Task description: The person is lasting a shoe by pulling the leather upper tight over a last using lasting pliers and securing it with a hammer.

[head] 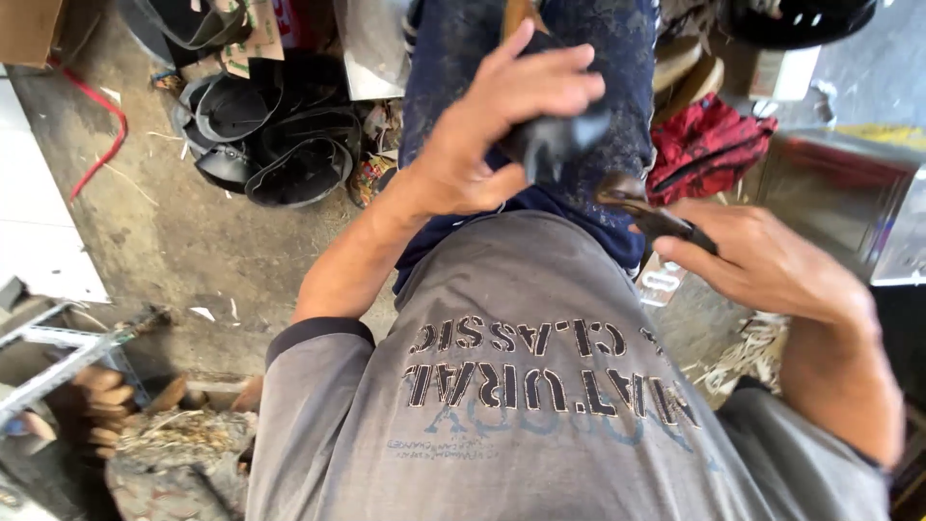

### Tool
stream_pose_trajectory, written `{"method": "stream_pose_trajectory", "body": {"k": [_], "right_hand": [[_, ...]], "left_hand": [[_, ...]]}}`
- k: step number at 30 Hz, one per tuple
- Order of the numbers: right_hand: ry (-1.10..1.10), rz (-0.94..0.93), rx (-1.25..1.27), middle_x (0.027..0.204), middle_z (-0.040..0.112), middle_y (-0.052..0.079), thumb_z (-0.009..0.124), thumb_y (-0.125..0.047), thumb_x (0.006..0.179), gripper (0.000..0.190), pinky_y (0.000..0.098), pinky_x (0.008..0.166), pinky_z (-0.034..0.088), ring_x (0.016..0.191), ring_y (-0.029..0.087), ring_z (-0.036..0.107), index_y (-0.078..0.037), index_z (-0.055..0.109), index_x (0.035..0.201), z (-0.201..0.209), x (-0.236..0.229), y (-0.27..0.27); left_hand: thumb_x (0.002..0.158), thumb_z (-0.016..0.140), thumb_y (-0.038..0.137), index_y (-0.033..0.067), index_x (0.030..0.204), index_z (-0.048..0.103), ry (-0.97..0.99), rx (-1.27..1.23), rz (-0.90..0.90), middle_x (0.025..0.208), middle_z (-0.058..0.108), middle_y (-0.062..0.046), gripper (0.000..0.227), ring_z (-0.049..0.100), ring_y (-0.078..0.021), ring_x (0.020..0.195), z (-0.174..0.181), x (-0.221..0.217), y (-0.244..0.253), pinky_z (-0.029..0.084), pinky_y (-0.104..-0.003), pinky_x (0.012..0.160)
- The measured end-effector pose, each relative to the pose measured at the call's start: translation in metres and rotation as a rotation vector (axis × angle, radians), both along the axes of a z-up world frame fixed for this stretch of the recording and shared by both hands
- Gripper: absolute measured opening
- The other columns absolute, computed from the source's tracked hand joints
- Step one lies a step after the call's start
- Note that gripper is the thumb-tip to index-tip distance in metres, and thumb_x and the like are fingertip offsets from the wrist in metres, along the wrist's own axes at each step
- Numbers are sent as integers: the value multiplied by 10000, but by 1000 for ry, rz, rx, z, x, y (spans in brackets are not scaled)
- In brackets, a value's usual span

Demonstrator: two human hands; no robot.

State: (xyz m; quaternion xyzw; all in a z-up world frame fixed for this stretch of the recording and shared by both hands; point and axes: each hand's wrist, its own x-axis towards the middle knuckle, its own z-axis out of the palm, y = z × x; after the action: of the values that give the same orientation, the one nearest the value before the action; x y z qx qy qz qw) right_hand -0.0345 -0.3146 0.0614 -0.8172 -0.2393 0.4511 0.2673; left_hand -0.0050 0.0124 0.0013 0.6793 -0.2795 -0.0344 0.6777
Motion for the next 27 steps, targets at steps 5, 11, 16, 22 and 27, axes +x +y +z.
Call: {"method": "stream_pose_trajectory", "body": {"k": [5,11,16,22,27], "right_hand": [[188,-200,-179,776,732,30,493,-456,1034,417,368,684,481,694,161,640,-85,639,912,-53,-17,-1],[223,-377,-4,907,704,0,473,-316,1126,387,292,849,468,886,117,622,-64,702,941,-80,-35,-2],[244,-422,-60,895,691,13,480,-332,1131,346,299,816,486,857,130,632,-69,694,1059,-87,-42,0],[334,-557,-25,933,699,69,403,-349,1146,424,314,859,509,885,156,644,-29,676,1091,-82,-47,1],[308,-696,-85,1174,728,91,187,-657,1022,755,417,960,497,1032,211,678,-175,672,1343,-67,-45,-4]], "left_hand": [[1112,565,442,145,1496,456,-168,201,93,1563,527,-128,497,365,-421,1568,-36,-34,2,31,-695,1346],[1186,541,395,70,1606,191,-291,243,115,1561,595,-62,636,470,-337,1547,-59,-68,2,111,-707,1330],[1219,556,258,29,1605,195,-340,293,81,1565,612,-78,577,426,-316,1555,-63,-79,4,171,-728,1300],[1196,568,224,-12,1536,328,-353,294,72,1508,627,-138,479,494,-341,1493,-50,-73,3,210,-722,1260],[1145,380,376,14,1462,493,-342,154,99,1485,577,-221,495,551,-428,1435,-28,-51,6,317,-644,1275]]}}
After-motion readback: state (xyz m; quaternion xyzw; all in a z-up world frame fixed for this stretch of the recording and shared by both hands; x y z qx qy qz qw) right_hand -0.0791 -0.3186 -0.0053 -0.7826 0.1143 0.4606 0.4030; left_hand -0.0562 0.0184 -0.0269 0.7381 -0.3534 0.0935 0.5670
